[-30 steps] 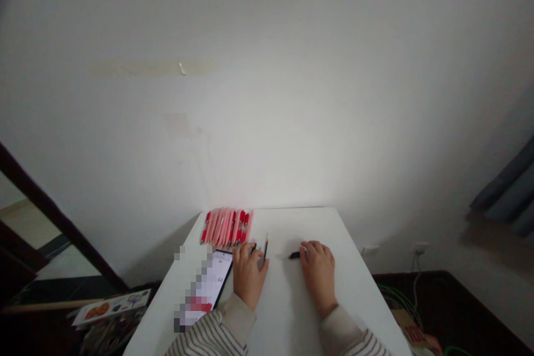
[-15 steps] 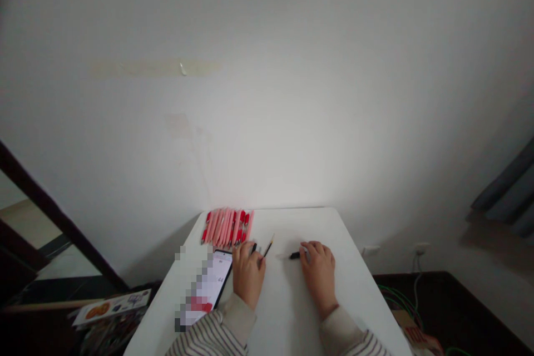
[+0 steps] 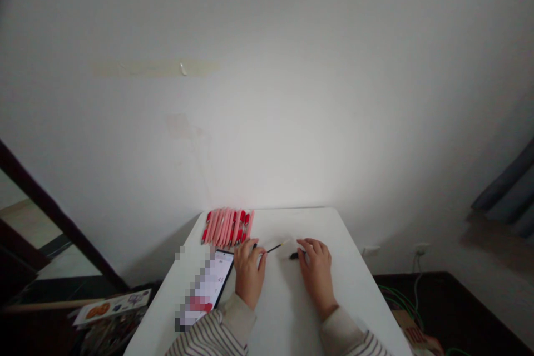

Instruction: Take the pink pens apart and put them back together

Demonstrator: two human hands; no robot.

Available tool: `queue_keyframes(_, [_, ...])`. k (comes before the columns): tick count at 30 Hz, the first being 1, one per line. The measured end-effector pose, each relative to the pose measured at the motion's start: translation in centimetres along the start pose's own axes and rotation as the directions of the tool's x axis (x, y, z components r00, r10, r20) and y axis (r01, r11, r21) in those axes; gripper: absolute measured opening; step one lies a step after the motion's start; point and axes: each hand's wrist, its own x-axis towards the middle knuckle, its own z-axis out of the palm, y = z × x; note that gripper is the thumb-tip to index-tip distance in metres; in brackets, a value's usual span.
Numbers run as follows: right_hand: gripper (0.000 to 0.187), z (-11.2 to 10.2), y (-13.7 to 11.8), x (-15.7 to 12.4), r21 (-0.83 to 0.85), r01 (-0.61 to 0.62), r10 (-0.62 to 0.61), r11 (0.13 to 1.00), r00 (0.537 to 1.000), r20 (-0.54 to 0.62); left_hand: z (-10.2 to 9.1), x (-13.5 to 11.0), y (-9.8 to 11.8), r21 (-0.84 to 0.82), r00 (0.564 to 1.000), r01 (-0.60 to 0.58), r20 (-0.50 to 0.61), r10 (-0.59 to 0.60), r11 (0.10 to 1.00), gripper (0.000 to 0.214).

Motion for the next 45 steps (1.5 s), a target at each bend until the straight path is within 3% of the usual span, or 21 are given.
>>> queue_keyframes(6, [0.026, -0.01, -0.55, 0.02, 0.047, 0.177, -0.178, 0.983, 0.984, 0.028, -0.38, -0.06, 0.32, -0.087, 0.997, -0.004, 0.078, 0.011, 0.996, 0.015])
queue_keyframes(13, [0.020, -0.04, -0.85, 0.05, 0.043, 0.250, -0.252, 0.967, 0.966, 0.056, -0.48, 0.03, 0.57, -0.124, 0.994, -0.025, 0.102, 0.038, 0.992, 0.014])
queue_keyframes(27, [0.016, -0.23, -0.78, 0.03, 0.094, 0.224, -0.228, 0.970, 0.973, 0.038, -0.88, 0.30, 0.42, -0.070, 0.998, -0.005, 0.057, 0.009, 0.998, 0.013])
queue_keyframes(33, [0.016, -0.34, -0.62, 0.04, 0.093, 0.187, -0.188, 0.978, 0.982, -0.002, -0.92, 0.45, -0.13, 0.062, 0.998, 0.054, -0.011, -0.054, 0.997, 0.013])
queue_keyframes(45, [0.014, -0.17, -0.41, 0.06, 0.123, 0.201, -0.196, 0.972, 0.979, -0.051, -0.82, 0.73, 0.00, 0.248, 0.988, 0.110, 0.074, -0.132, 0.963, 0.009])
